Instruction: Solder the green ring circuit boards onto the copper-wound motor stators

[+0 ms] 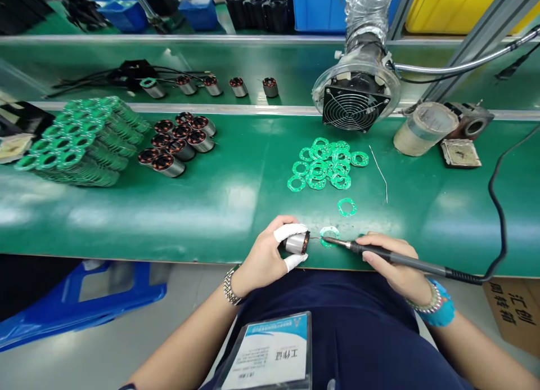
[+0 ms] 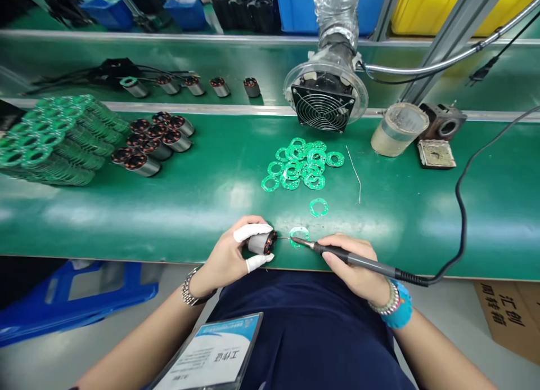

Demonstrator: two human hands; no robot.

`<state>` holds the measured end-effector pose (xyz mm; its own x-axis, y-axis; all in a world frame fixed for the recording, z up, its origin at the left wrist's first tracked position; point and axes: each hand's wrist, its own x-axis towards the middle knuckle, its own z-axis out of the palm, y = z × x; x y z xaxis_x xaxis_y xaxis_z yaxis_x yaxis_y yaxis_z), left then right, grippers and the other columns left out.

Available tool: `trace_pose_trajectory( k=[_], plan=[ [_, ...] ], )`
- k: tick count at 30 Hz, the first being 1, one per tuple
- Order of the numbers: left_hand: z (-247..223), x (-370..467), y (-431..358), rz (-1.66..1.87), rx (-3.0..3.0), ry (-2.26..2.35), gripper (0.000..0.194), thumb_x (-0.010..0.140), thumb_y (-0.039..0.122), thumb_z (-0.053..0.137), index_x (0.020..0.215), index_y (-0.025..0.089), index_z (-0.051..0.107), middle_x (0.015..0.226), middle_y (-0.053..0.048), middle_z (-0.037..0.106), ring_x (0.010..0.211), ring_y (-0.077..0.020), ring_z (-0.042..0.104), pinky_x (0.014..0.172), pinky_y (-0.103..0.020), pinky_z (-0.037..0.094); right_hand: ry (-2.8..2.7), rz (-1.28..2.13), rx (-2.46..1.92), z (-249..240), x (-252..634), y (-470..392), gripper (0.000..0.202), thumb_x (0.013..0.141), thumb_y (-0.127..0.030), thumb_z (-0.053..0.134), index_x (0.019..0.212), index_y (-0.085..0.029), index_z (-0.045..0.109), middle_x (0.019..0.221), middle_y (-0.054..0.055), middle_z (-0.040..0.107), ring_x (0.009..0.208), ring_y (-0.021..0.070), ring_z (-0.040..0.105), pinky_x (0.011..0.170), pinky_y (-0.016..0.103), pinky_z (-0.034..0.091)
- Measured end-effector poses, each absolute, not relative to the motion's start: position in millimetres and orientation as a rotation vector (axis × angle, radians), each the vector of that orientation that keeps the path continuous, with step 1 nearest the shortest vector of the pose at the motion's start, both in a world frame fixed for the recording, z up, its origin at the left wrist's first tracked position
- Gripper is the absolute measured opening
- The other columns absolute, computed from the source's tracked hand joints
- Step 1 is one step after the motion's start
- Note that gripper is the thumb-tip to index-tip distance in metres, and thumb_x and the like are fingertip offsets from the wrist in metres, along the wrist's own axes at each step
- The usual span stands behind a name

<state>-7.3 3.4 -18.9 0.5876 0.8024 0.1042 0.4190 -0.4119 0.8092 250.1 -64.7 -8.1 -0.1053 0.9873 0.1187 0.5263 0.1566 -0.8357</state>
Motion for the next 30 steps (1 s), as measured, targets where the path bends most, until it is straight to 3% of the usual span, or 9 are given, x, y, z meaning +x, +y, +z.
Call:
trace_pose_trajectory(
  k=[30],
  plan=[
    [-19.9,-6.2,3.4,0.666,2.109,0.973,0.041,0.068,0.016,0.069,0.106,0.02,0.052,0.104,-0.006,0.051,0.09,-0.0163,0.055,0.079,-0.033,0.049,-1.716,0.828,-1.461,-9.1,251.8,-65.0,0.016,0.082,-0.025,0.056,0.093,-0.022,0.067,0.088,0.003,0.071,0.083,0.0179,0.067,0.072,0.027,0.055]
  ],
)
